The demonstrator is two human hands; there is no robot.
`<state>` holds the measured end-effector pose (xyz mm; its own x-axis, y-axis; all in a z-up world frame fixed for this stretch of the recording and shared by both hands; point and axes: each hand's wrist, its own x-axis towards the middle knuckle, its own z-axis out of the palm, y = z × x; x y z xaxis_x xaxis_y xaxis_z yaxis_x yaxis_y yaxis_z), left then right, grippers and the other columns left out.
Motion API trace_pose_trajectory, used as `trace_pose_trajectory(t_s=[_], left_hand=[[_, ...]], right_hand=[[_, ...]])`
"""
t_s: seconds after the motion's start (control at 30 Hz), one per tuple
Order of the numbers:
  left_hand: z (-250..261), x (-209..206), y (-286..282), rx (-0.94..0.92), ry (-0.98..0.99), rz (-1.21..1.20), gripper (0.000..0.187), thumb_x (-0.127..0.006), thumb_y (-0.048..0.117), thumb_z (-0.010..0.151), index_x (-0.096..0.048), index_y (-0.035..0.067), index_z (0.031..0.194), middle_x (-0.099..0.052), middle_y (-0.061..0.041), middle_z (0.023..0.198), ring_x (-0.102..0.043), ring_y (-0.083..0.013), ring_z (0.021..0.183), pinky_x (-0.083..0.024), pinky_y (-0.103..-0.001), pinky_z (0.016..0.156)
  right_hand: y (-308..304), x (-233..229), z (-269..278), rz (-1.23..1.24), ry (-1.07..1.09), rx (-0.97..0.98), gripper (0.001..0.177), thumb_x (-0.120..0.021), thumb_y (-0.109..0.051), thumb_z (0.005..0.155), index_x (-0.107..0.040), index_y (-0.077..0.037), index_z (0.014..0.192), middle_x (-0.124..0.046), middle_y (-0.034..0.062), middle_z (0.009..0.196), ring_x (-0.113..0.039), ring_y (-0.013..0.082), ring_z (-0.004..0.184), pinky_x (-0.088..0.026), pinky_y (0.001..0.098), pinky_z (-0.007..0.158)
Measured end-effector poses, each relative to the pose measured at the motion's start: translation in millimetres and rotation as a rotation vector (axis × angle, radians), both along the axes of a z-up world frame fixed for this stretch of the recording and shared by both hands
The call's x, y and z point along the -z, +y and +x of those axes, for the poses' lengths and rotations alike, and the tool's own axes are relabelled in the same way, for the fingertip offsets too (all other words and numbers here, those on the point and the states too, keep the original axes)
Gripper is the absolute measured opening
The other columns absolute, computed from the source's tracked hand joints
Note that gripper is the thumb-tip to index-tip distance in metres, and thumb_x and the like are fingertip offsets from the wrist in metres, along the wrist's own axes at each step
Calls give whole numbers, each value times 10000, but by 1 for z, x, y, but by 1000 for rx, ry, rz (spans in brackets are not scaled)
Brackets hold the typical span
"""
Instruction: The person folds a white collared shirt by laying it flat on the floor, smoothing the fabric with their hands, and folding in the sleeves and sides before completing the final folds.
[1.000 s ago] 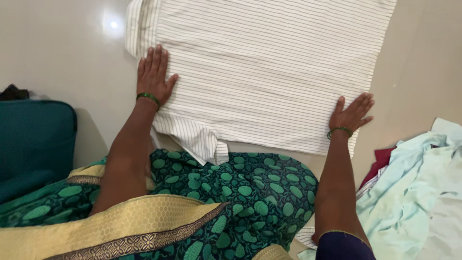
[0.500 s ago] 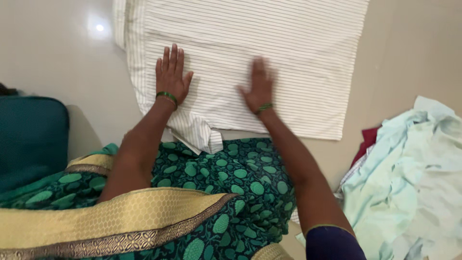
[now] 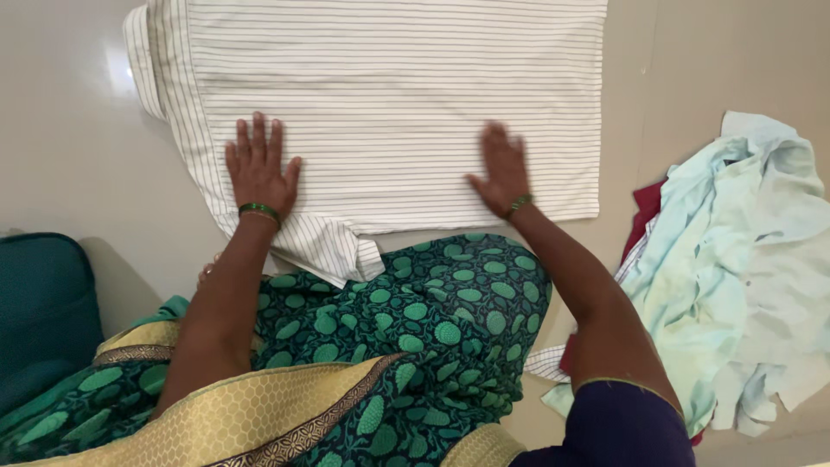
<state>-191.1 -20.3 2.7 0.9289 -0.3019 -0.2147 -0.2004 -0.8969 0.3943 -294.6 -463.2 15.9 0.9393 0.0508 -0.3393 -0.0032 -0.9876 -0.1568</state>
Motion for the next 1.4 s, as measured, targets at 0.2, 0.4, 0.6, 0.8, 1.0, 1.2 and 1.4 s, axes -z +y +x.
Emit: trace_pose_trajectory(t_s=[0.2, 0.4, 0.6, 0.8, 1.0, 1.2, 1.4], left_hand=[[3, -2, 18, -40, 10, 23, 712, -379, 522, 1066, -244, 179, 1675, -111, -98, 1759, -40, -328, 1609, -16, -556, 1278], [6, -8, 50, -113, 15, 55, 737, -384, 516, 1056, -222, 159, 1681, -76, -107, 1763, -25, -324, 1612, -14, -554, 1274], [7, -6, 44, -120, 6, 120, 742, -382, 518, 1079, -202, 143, 1693, -57, -102, 1768, -8, -319, 1625, -6, -562, 1279], [28, -10, -24, -49, 40, 86, 705, -347, 465, 1078, -158, 135, 1672, -59, -66, 1753, 4, -265, 1598, -14, -530, 1270], [48, -7, -53, 60, -14, -14, 652, -291, 446, 1111, -188, 137, 1676, -96, -68, 1751, -43, -270, 1613, -33, -484, 1297], [53, 0, -40, -3, -31, -7, 636, -306, 414, 1107, -221, 142, 1675, -133, -62, 1751, -73, -267, 1607, -35, -504, 1286], [51, 3, -39, 14, -76, -19, 643, -353, 410, 1116, -248, 119, 1679, -146, -79, 1752, -86, -274, 1613, -46, -513, 1284]], right_hand=[[-82, 11, -67, -84, -199, 356, 893, -457, -548, 1046, -135, 27, 1649, -108, 227, 1736, -68, 373, 1612, -22, 627, 1253], [-98, 10, -84, -123, -228, 620, 858, -390, -580, 1063, -139, -19, 1662, -116, 179, 1751, -69, 339, 1625, -2, 647, 1257], [-98, 15, -77, -101, -170, 689, 865, -387, -573, 1070, -118, 13, 1647, -82, 203, 1738, -27, 353, 1604, -5, 646, 1235], [-28, 3, 18, 39, -211, 368, 904, -593, -443, 1046, -117, 27, 1653, -71, 249, 1730, -34, 342, 1610, 4, 576, 1270], [114, -1, 93, 110, 52, -169, 957, -526, -585, 984, -86, -14, 1613, -67, 195, 1701, -34, 314, 1563, 0, 545, 1232], [99, 12, 105, 65, 77, -157, 974, -584, -564, 970, -113, -31, 1635, -106, 136, 1723, -70, 272, 1594, -40, 586, 1266], [-26, 18, 86, -107, -163, 236, 843, -561, -469, 1055, -176, -12, 1648, -130, 144, 1737, -89, 281, 1605, -65, 611, 1253]])
